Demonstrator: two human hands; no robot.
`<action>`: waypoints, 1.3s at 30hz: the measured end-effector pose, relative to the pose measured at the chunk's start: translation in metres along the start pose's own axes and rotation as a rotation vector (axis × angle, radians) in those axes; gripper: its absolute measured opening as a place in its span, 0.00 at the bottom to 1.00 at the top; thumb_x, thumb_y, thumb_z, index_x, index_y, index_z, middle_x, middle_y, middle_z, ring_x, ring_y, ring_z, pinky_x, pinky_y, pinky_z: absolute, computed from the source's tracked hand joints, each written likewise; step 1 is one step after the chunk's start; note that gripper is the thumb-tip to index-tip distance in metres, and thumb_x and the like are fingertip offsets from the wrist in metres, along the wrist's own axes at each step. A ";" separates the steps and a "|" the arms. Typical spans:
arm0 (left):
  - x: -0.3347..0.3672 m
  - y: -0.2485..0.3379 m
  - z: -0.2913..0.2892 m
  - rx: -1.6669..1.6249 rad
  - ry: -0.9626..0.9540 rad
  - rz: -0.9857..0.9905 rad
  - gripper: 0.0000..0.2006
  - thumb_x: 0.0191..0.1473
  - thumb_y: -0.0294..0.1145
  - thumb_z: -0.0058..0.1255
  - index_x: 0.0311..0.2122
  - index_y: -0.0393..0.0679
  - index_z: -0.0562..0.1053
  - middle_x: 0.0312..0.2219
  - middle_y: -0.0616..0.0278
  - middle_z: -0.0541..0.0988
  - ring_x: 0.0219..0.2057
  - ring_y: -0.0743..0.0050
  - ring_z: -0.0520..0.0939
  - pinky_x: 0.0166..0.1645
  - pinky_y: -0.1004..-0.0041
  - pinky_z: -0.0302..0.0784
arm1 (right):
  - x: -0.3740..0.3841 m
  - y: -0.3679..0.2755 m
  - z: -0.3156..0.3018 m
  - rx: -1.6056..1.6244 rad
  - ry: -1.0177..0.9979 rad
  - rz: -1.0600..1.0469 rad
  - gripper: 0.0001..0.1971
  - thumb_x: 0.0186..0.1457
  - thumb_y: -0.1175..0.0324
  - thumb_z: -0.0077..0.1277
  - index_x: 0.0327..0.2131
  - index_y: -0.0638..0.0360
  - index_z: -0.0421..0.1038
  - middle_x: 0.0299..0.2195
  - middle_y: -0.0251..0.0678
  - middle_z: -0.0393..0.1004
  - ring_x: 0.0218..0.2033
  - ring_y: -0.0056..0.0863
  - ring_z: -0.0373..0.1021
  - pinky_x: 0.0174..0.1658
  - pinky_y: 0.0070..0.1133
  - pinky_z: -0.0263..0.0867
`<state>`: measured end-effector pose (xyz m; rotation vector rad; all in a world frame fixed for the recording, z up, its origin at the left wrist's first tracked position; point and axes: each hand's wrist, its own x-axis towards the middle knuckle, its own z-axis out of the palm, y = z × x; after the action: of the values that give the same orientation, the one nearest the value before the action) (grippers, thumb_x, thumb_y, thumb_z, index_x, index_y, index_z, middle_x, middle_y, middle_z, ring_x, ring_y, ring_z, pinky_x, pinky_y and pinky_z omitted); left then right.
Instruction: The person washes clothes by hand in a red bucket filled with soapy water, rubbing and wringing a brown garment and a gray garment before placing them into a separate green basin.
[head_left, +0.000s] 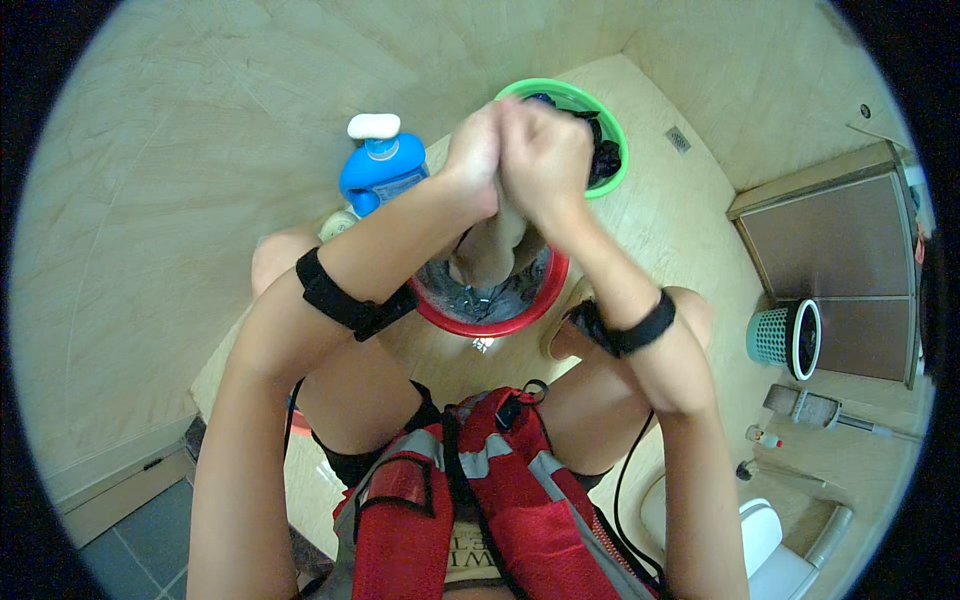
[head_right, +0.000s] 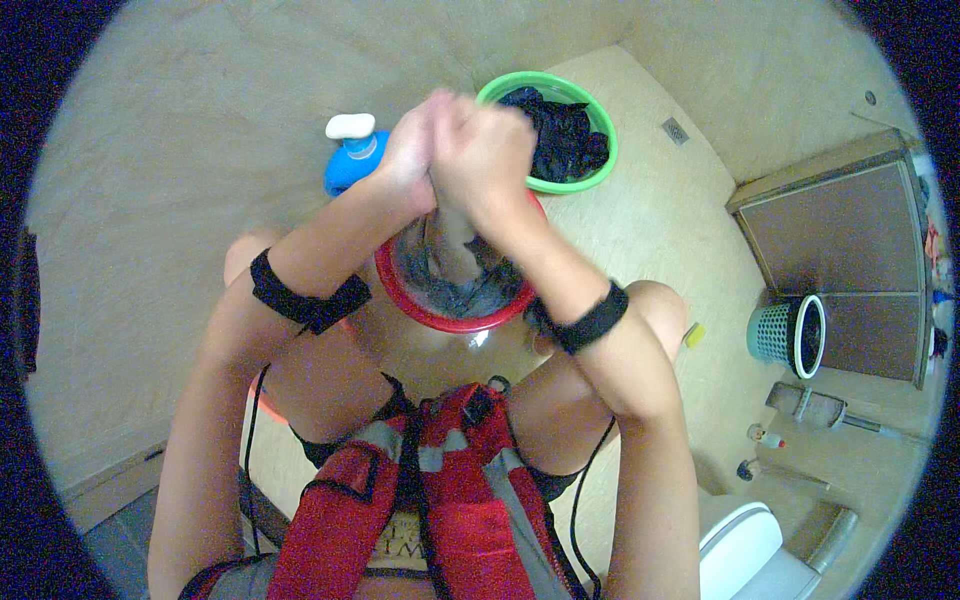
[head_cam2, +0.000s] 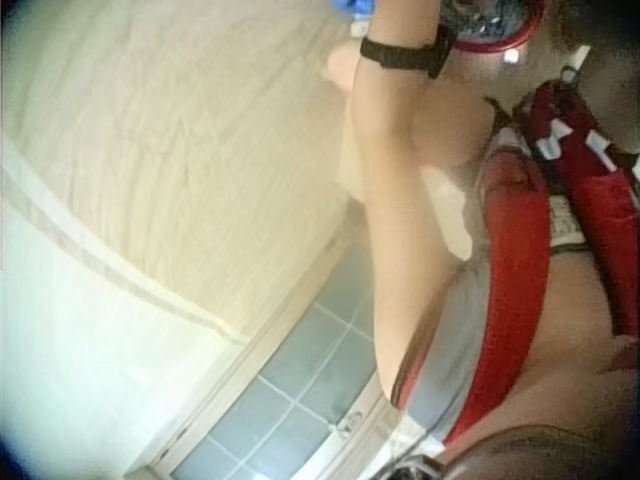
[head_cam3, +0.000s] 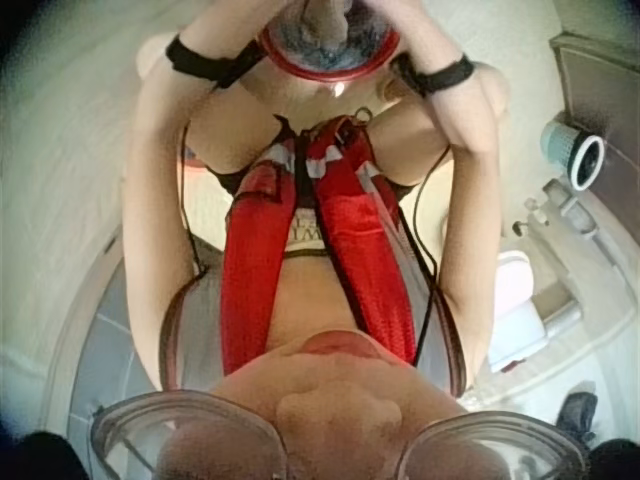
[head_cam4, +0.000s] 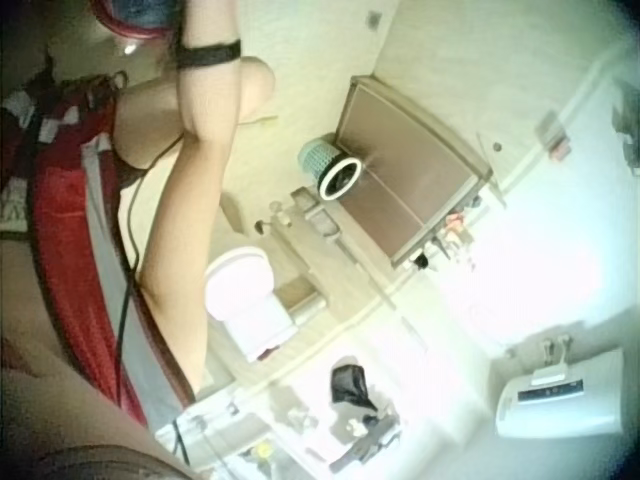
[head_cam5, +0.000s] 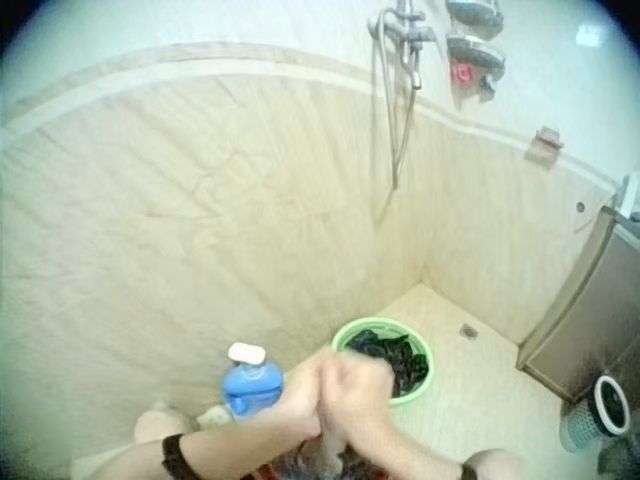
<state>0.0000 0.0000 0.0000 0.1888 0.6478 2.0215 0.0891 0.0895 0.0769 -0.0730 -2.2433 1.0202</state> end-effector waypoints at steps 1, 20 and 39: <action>0.010 -0.013 0.021 0.073 0.295 -0.014 0.20 0.55 0.49 0.33 0.39 0.43 0.68 0.32 0.58 0.76 0.35 0.66 0.75 0.43 0.64 0.69 | -0.015 0.010 -0.002 -0.107 0.019 -0.251 0.17 0.49 0.65 0.49 0.11 0.62 0.65 0.11 0.47 0.65 0.13 0.40 0.66 0.18 0.28 0.60; 0.000 0.024 0.099 1.037 0.099 0.353 0.11 0.54 0.38 0.46 0.35 0.42 0.72 0.30 0.68 0.76 0.32 0.85 0.74 0.40 0.82 0.67 | 0.040 0.057 -0.101 0.350 -0.698 0.244 0.26 0.42 0.49 0.58 0.36 0.62 0.70 0.29 0.33 0.72 0.32 0.19 0.66 0.37 0.18 0.63; -0.001 0.039 0.092 1.386 -0.263 0.019 0.25 0.47 0.47 0.55 0.42 0.35 0.70 0.36 0.62 0.74 0.34 0.78 0.73 0.42 0.78 0.68 | 0.050 0.064 -0.130 1.273 -0.501 0.378 0.21 0.39 0.78 0.47 0.42 0.68 0.64 0.35 0.39 0.71 0.37 0.26 0.69 0.46 0.21 0.63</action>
<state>0.0062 0.0180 0.0986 1.2204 1.7460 1.1884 0.1132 0.2338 0.1225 0.3553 -1.5510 2.7022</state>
